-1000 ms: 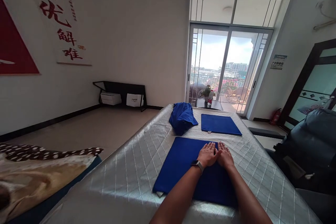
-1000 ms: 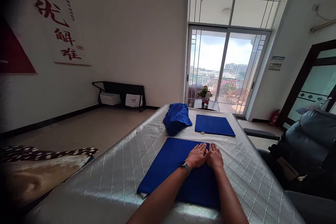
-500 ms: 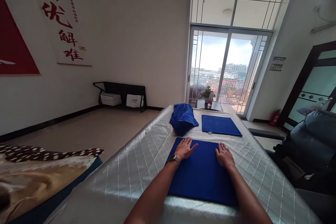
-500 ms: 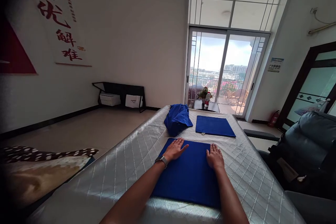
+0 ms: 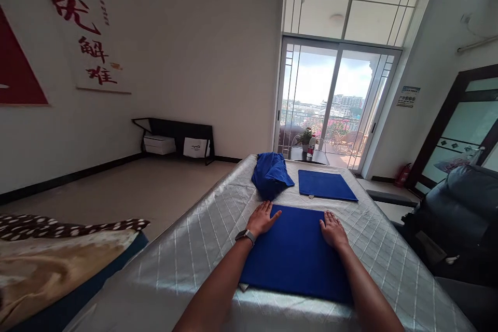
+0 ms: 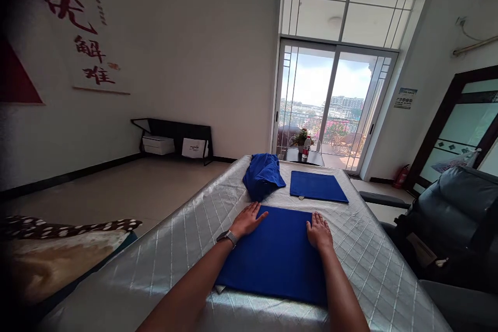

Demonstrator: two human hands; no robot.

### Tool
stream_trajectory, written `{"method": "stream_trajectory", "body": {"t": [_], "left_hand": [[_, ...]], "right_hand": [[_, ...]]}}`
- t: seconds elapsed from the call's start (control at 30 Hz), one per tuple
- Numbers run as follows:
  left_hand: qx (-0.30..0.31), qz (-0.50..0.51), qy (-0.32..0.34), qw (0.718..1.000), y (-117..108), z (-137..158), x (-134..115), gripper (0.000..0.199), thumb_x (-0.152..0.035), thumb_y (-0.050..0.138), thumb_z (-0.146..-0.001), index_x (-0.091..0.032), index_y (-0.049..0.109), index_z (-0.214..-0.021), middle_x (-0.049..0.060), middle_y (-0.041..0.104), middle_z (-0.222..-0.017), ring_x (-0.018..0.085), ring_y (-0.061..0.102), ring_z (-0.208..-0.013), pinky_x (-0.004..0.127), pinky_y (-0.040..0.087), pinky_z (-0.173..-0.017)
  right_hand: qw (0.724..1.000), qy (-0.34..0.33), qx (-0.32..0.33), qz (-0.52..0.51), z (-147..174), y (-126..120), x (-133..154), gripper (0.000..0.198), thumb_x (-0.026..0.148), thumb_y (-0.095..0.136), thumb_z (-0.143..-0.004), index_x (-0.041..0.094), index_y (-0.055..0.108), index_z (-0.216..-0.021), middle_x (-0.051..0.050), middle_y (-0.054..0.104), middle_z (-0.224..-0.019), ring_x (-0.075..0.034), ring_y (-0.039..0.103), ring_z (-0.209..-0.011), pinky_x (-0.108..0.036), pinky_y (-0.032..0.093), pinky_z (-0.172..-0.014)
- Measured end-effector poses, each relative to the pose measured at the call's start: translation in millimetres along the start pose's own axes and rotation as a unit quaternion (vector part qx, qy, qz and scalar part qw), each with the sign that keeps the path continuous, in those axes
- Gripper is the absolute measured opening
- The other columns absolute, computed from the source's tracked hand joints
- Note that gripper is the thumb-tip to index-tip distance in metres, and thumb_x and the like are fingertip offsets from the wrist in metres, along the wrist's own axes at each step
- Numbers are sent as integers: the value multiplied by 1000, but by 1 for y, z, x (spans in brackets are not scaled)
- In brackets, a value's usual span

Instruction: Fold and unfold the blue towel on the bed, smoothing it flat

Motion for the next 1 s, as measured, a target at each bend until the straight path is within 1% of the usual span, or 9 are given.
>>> {"method": "stream_trajectory", "body": {"t": [0.33,0.5,0.6,0.83,1.0], "left_hand": [[-26,4,12,1000,0,0,2,94,-74,10,-96,-6,35,-155,17,29,-164,26,23,-154,41,15,-125],[-44,4,17,999,1,-1,4,87,-71,10,-98,-11,38,-154,15,34,-163,25,26,-153,41,17,-124],[-39,0,9,999,3,-2,6,85,-71,10,-98,-12,37,-154,14,34,-163,25,25,-153,40,16,-124],[-18,-4,2,1000,5,-3,6,84,-70,13,-98,-12,35,-156,14,31,-164,27,23,-154,43,15,-125],[-21,-19,1,1000,3,-2,5,84,-70,12,-98,-13,35,-155,13,32,-164,26,23,-154,42,15,-125]], "right_hand": [[1000,0,6,10,1,-2,2,70,47,17,-102,12,15,-162,-5,13,-170,-17,7,-156,-36,5,-126],[1000,-1,9,11,3,-3,2,70,49,17,-102,13,14,-162,-4,13,-170,-17,8,-156,-35,5,-126],[1000,-2,8,11,3,-3,2,70,50,16,-102,14,14,-162,-4,13,-170,-17,8,-156,-35,6,-125],[1000,-4,1,-6,4,-4,3,70,50,17,-102,14,15,-162,-5,15,-169,-17,8,-156,-35,6,-125],[999,-9,-9,-31,6,-6,3,71,49,19,-102,12,16,-162,-5,16,-169,-18,10,-156,-34,6,-125]]}}
Point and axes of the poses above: each hand's wrist, its own z-axis away from the middle knuckle, its own y-axis out of the palm, x = y × z, the point moved 7 cm from there along -z, towards the middle knuckle
